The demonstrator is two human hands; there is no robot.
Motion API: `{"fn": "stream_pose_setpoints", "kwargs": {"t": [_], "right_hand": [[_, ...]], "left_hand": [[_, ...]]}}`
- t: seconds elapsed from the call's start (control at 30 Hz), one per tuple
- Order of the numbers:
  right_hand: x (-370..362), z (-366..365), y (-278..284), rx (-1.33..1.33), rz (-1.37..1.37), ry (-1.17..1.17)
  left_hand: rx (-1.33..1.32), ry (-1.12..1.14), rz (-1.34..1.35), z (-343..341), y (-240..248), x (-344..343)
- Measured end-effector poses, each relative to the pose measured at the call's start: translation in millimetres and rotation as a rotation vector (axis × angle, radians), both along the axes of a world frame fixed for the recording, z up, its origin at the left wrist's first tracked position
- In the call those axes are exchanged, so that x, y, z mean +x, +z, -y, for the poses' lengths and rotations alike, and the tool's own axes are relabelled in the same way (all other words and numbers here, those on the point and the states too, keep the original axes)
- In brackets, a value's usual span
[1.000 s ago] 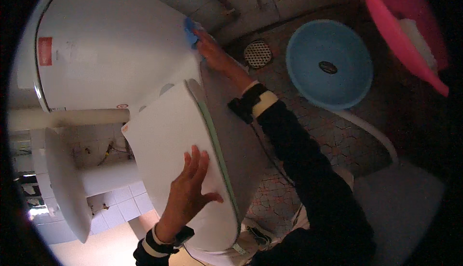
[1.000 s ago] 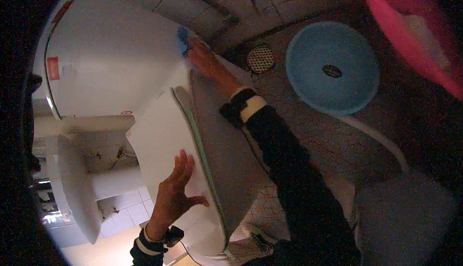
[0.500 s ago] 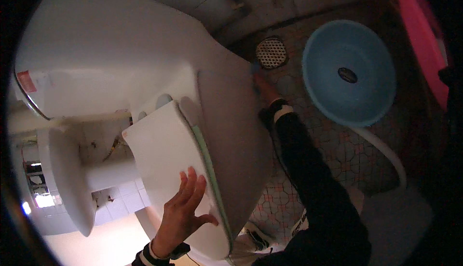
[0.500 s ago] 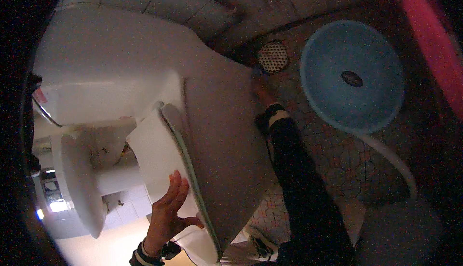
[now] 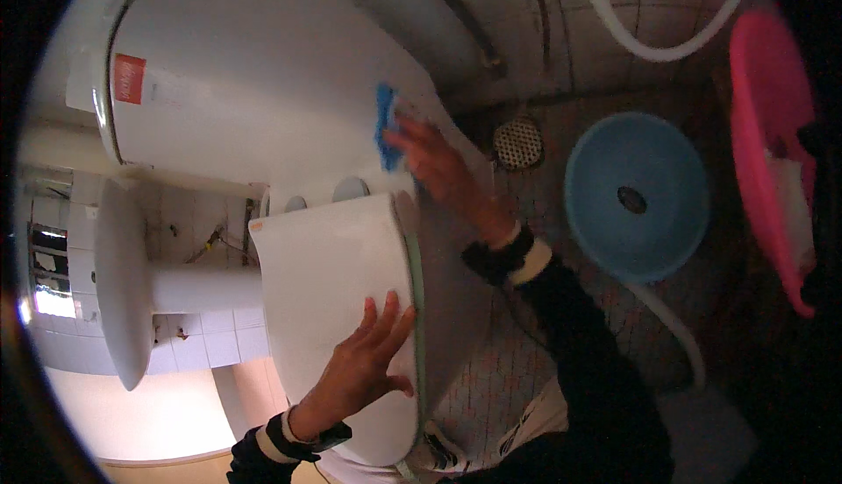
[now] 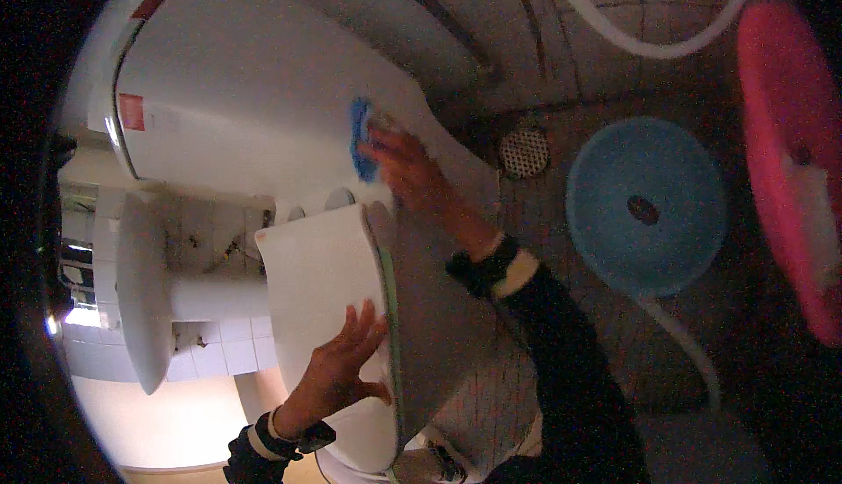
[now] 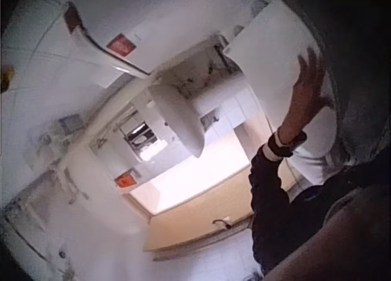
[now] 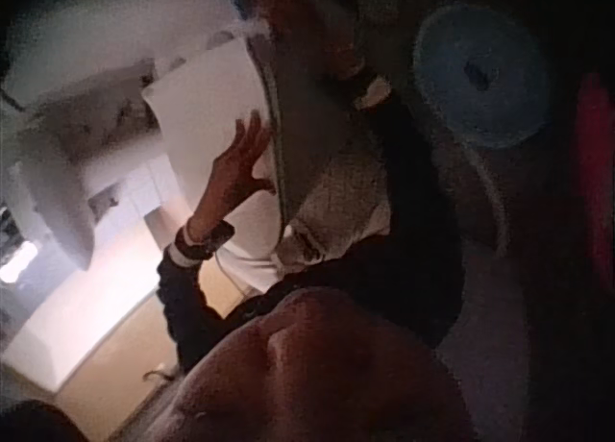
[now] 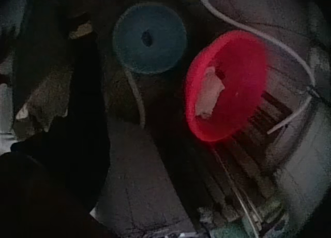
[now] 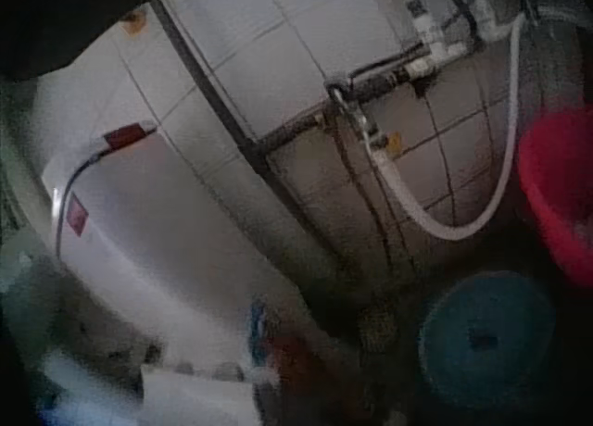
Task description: The person wipes the sink and faucet with a blue cloth, then rinses the cloth under running water. They proceed to wipe the toilet tank, seat, and lid, rinsing the cloth again before finishing by wiping the sink basin.
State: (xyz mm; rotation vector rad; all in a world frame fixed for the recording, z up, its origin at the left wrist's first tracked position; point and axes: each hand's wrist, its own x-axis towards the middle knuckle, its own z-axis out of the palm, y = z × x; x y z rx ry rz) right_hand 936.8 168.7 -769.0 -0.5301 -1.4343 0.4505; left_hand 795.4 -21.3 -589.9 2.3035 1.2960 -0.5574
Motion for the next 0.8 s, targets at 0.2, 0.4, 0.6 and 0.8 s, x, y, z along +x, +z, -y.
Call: {"fn": "stream_pose_setpoints", "kwargs": {"t": [0.2,0.4,0.6,0.8], "right_hand": [[-11.8,39.8,-24.8,-0.101,-0.048,0.025],[-4.0,-8.2,-27.0,-0.551,-0.230,-0.006],[24.4,-63.9,112.4,-0.047,-0.027,0.152],[26.1,-115.0,216.9,0.229,0.152,0.017]], "left_hand": [[0.004,-0.020,-0.003,-1.2,-3.1,-2.2],[0.018,-0.044,0.117,-1.1,-3.5,-4.9],[0.057,-0.072,0.154,-0.1,-5.6,-8.9],[0.051,-0.124,0.195,-3.0,-3.3,-10.7]]}}
